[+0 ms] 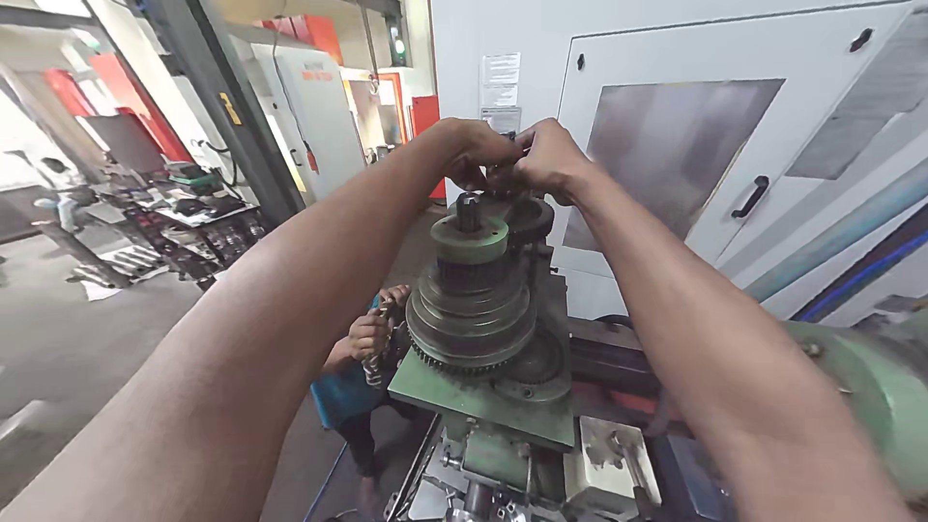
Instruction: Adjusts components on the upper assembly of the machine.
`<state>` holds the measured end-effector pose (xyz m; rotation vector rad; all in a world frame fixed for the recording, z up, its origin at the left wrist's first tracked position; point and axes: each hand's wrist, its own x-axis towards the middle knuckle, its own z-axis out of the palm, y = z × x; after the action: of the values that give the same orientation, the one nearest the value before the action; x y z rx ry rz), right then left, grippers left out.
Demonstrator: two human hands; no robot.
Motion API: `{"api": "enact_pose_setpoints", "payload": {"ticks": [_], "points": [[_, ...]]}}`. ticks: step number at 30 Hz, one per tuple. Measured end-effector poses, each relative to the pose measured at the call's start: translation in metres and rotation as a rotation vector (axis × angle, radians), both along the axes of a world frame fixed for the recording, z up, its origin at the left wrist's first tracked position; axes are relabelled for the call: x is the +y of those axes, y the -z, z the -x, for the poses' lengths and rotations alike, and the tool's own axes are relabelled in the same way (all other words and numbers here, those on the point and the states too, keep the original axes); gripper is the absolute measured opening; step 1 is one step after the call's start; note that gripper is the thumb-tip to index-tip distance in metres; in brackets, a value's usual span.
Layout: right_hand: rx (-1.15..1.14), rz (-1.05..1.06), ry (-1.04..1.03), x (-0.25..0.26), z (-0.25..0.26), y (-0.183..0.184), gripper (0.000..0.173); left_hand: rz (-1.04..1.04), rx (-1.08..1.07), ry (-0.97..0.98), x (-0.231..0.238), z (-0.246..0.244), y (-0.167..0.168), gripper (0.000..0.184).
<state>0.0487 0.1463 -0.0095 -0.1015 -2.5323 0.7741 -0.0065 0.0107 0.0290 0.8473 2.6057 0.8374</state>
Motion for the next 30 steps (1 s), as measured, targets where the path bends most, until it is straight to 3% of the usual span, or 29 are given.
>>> {"api": "enact_pose_setpoints", "payload": {"ticks": [5,9,14,19,25,28,30], "points": [[0.044,0.049,-0.085,0.009,0.003,0.005,0.034,-0.016,-0.021,0.017,0.000,-0.003,0.000,0.035],[0.013,0.190,-0.312,0.016,-0.001,0.005,0.043,-0.016,0.033,-0.008,0.003,-0.010,0.001,0.035],[-0.090,0.224,-0.441,0.025,-0.002,-0.002,0.024,0.058,0.084,-0.056,0.007,-0.015,-0.002,0.046],[-0.182,0.266,-0.465,0.024,-0.007,-0.007,0.026,0.058,0.141,0.016,-0.005,-0.005,-0.006,0.040],[-0.172,0.170,-0.300,0.010,-0.008,-0.009,0.022,0.017,0.470,0.035,-0.045,-0.031,-0.014,0.044],[-0.125,-0.111,-0.046,-0.012,-0.007,-0.007,0.056,-0.162,0.609,-0.042,-0.059,-0.046,-0.002,0.039],[-0.099,-0.212,0.061,-0.021,-0.005,-0.007,0.062,-0.270,0.652,-0.058,-0.060,-0.056,0.014,0.041]]}}
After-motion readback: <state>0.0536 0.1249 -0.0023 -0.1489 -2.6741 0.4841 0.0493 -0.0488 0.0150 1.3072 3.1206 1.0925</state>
